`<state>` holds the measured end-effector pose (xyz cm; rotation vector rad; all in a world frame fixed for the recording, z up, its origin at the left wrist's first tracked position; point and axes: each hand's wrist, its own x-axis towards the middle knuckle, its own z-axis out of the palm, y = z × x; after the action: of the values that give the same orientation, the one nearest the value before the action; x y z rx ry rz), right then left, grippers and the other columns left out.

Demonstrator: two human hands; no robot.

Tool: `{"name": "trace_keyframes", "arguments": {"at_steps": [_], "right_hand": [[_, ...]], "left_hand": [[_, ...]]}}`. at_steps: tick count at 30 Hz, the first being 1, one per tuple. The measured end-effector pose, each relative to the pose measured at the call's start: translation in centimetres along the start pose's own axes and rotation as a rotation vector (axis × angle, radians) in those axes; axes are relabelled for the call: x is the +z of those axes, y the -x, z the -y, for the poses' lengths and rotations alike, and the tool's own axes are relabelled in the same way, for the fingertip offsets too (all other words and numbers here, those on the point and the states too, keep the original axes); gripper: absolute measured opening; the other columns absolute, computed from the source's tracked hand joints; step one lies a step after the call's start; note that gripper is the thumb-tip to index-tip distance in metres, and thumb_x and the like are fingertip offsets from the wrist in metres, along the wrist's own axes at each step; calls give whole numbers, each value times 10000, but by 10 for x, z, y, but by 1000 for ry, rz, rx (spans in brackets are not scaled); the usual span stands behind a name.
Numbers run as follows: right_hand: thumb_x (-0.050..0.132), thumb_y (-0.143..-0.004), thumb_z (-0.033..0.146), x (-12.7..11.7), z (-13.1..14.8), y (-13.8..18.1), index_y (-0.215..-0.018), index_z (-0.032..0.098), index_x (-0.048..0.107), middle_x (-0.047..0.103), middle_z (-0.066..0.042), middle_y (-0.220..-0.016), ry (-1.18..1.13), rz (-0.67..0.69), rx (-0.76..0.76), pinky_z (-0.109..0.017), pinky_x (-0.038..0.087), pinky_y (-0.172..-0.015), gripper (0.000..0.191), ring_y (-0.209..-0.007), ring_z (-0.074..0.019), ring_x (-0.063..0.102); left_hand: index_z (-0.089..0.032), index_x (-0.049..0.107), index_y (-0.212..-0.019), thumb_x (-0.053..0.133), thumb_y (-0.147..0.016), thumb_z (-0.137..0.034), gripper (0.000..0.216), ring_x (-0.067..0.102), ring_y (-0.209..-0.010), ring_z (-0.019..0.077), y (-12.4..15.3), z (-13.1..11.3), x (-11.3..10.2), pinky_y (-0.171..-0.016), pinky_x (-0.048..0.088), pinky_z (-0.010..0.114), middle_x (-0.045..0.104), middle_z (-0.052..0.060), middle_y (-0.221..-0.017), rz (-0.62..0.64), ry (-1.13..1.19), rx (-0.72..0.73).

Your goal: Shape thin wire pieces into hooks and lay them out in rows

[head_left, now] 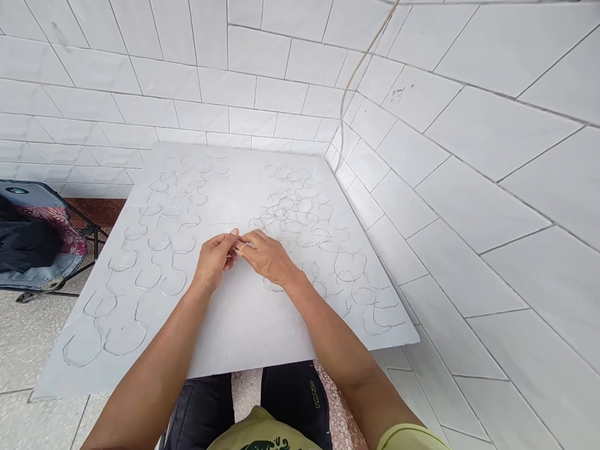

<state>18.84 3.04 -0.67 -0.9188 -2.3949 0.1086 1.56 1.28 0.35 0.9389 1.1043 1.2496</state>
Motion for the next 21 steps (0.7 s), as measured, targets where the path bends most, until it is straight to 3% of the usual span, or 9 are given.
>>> {"name": "trace_keyframes", "arguments": {"at_steps": [4, 8, 11, 13, 15, 18, 21], "right_hand": [[441, -1099, 281, 3, 1, -2, -1236, 277, 696, 661, -104, -1291, 17, 2, -84, -432, 538, -912, 289, -1189, -265, 572], [578, -1035, 388, 0, 3, -1, -1333, 219, 639, 573, -172, -1435, -94, -254, 20, -493, 508, -1052, 348, -1355, -309, 518], [595, -1011, 458, 1, 8, 0, -1214, 208, 659, 687, -153, -1201, -265, -377, 263, -420, 573, -868, 328, -1106, -274, 665], [585, -1006, 519, 5, 14, 1, -1016, 227, 677, 718, -67, -901, -432, -283, 411, -349, 555, -689, 307, -786, -207, 686], [588, -995, 552, 10, 20, 1, -861, 230, 654, 672, -6, -717, -591, -161, 507, -299, 503, -582, 354, -600, -156, 622], [560, -1003, 517, 19, 26, -1, -787, 220, 630, 673, 7, -691, -743, -96, 578, -265, 467, -527, 373, -550, -133, 606], [535, -1008, 501, 24, 25, -3, -753, 217, 591, 674, 10, -682, -753, -133, 646, -255, 444, -501, 385, -524, -123, 588]], "left_hand": [[-151, 761, -820, 839, -783, -433, 295, 472, -571, 95, -3, 1, -4, -436, 238, 222, 578, 20, -679, -19, 53, 2], [-148, 771, -840, 825, -756, -372, 246, 537, -605, 102, -5, 0, -4, -421, 317, 219, 675, 67, -845, -183, 57, 70], [-139, 776, -856, 802, -774, -370, 246, 624, -667, 135, -4, -1, -1, -469, 474, 246, 694, 85, -902, -271, 33, 122], [-140, 781, -865, 783, -804, -395, 262, 650, -653, 146, -2, 0, 1, -517, 553, 283, 685, 64, -845, -314, -24, 154], [-146, 786, -875, 755, -839, -422, 279, 652, -603, 140, 1, 1, 3, -544, 586, 303, 680, 43, -802, -334, -105, 180], [-150, 785, -887, 722, -871, -428, 286, 661, -591, 143, 4, 3, 5, -535, 592, 298, 691, 41, -796, -334, -172, 198], [-150, 791, -967, 706, -884, -428, 302, 672, -644, 163, 4, 4, 6, -519, 592, 294, 695, 51, -795, -319, -170, 219]]}}
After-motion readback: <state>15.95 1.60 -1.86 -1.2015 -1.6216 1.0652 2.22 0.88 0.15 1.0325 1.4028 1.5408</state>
